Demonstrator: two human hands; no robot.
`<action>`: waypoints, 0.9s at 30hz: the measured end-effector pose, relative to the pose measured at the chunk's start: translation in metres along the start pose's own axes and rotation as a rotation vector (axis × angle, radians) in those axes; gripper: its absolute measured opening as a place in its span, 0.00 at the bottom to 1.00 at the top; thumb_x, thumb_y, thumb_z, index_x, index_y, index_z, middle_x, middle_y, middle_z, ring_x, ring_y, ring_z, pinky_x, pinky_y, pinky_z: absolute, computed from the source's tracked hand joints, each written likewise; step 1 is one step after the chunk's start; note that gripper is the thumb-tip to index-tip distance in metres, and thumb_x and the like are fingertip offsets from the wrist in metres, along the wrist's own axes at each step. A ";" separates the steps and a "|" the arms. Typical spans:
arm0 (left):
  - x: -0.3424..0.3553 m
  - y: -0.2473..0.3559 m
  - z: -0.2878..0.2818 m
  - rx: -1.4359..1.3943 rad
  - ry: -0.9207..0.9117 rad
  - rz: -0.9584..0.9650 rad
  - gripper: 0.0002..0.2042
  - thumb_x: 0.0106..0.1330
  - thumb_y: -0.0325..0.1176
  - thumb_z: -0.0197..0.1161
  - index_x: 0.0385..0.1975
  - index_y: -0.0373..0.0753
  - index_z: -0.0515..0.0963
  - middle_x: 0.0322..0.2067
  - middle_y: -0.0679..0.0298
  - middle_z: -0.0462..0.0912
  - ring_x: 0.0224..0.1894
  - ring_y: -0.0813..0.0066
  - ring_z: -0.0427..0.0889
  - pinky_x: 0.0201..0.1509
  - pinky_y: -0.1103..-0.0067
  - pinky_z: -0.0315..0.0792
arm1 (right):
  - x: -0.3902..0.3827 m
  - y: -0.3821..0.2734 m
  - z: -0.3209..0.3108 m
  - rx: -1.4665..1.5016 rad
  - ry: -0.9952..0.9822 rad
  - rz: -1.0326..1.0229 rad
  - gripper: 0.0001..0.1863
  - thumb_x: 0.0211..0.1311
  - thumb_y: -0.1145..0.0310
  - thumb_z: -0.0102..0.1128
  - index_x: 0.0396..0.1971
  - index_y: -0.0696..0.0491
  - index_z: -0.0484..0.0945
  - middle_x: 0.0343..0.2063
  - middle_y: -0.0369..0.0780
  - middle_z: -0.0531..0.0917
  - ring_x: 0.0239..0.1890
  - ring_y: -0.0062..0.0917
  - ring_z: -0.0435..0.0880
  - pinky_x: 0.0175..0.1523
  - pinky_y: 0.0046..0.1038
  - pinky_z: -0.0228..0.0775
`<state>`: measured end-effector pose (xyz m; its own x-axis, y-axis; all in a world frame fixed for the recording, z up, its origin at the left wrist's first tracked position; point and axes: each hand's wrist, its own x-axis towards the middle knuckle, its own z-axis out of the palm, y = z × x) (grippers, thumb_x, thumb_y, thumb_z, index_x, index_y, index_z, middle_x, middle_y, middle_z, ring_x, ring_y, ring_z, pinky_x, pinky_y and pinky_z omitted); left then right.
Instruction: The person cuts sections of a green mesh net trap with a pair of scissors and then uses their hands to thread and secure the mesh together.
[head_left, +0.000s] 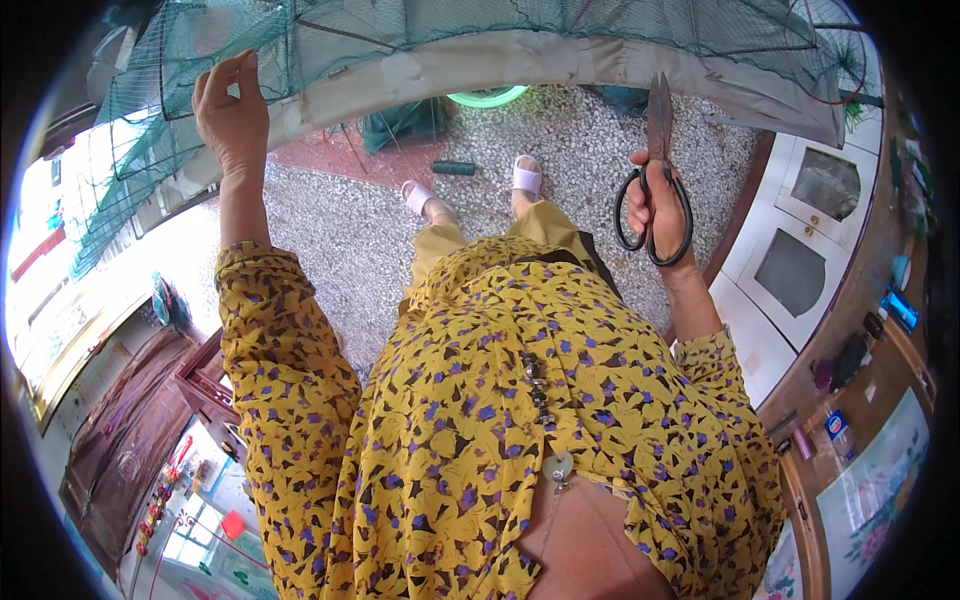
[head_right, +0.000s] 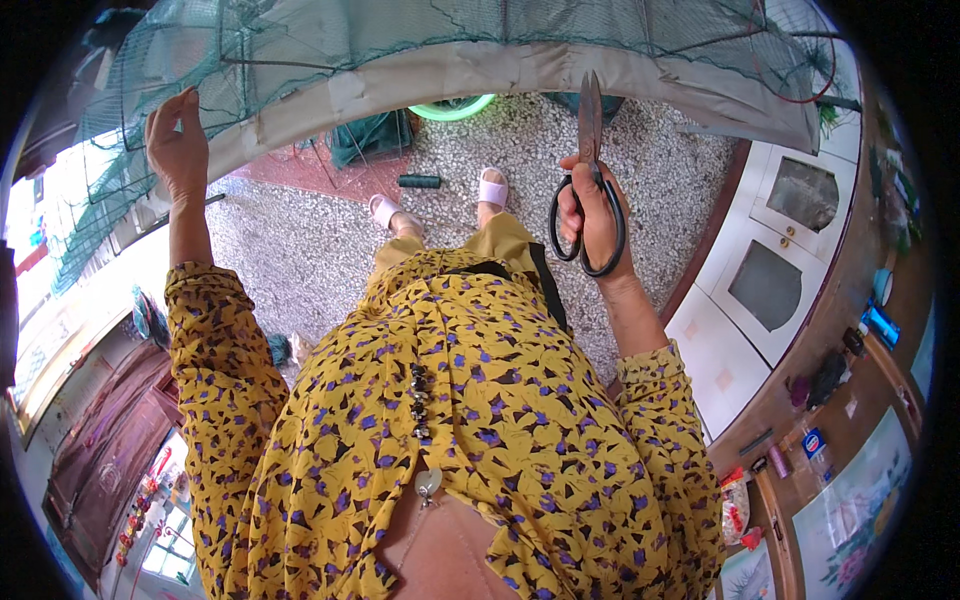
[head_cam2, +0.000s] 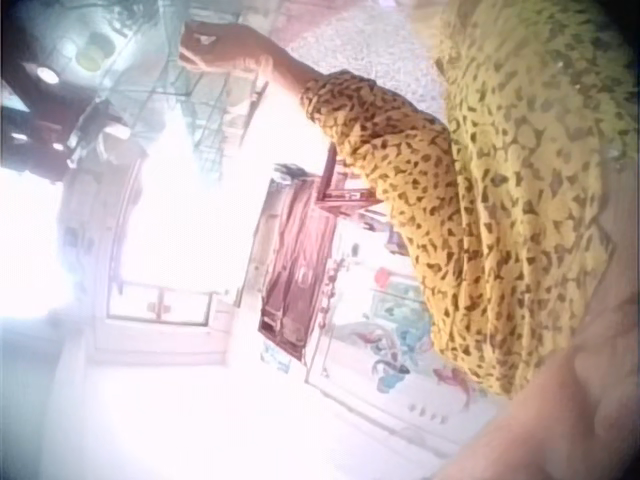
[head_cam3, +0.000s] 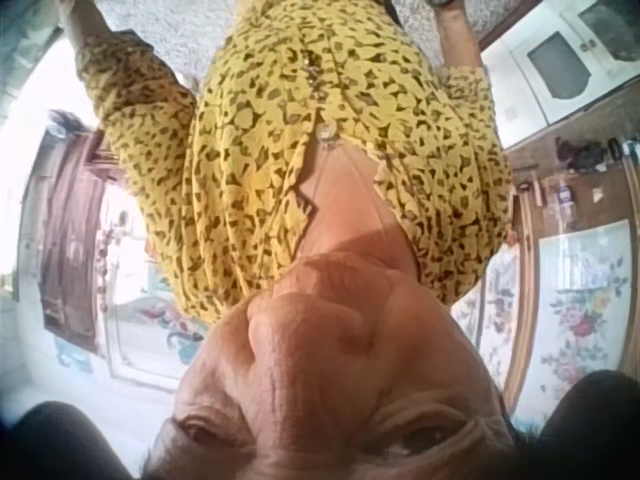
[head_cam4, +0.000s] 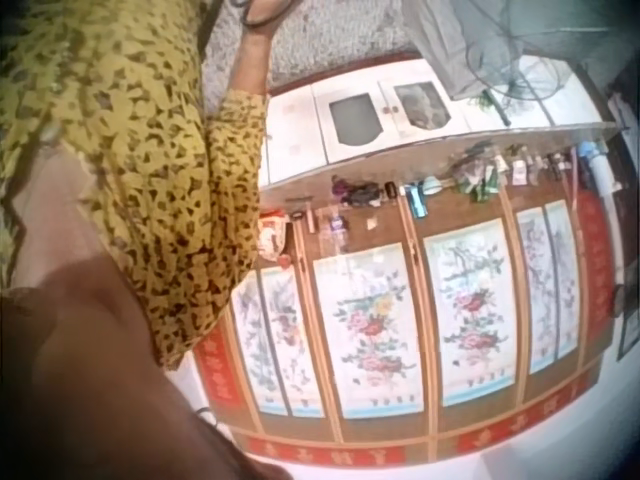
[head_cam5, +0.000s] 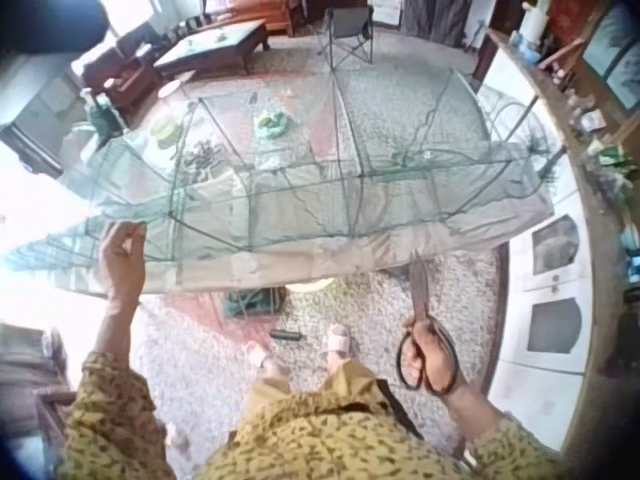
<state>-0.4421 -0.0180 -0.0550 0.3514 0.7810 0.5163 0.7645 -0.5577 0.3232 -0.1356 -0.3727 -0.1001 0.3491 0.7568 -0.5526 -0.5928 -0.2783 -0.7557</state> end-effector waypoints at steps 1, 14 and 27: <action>0.002 -0.003 0.007 0.012 -0.024 -0.020 0.05 0.60 0.38 0.64 0.31 0.47 0.83 0.30 0.68 0.80 0.37 0.72 0.77 0.43 0.76 0.70 | 0.009 0.002 0.001 0.001 0.004 0.010 0.21 0.67 0.51 0.50 0.46 0.54 0.68 0.18 0.29 0.66 0.15 0.09 0.62 0.19 0.14 0.54; 0.014 -0.033 0.025 0.028 0.050 0.008 0.05 0.60 0.36 0.63 0.30 0.43 0.82 0.29 0.64 0.80 0.36 0.66 0.76 0.43 0.74 0.69 | 0.034 -0.001 0.030 0.023 -0.038 -0.095 0.18 0.69 0.56 0.49 0.47 0.56 0.68 0.19 0.30 0.67 0.16 0.10 0.62 0.19 0.14 0.56; 0.010 -0.006 0.008 0.031 0.092 -0.003 0.03 0.58 0.30 0.62 0.31 0.43 0.81 0.29 0.65 0.77 0.34 0.63 0.73 0.42 0.73 0.67 | 0.018 -0.038 0.091 -0.125 -0.336 -0.237 0.26 0.62 0.47 0.56 0.46 0.54 0.69 0.18 0.27 0.67 0.14 0.07 0.61 0.19 0.12 0.51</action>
<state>-0.4387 -0.0049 -0.0583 0.2995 0.7525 0.5865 0.7821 -0.5457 0.3008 -0.1731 -0.2942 -0.0495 0.1973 0.9533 -0.2288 -0.4250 -0.1272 -0.8962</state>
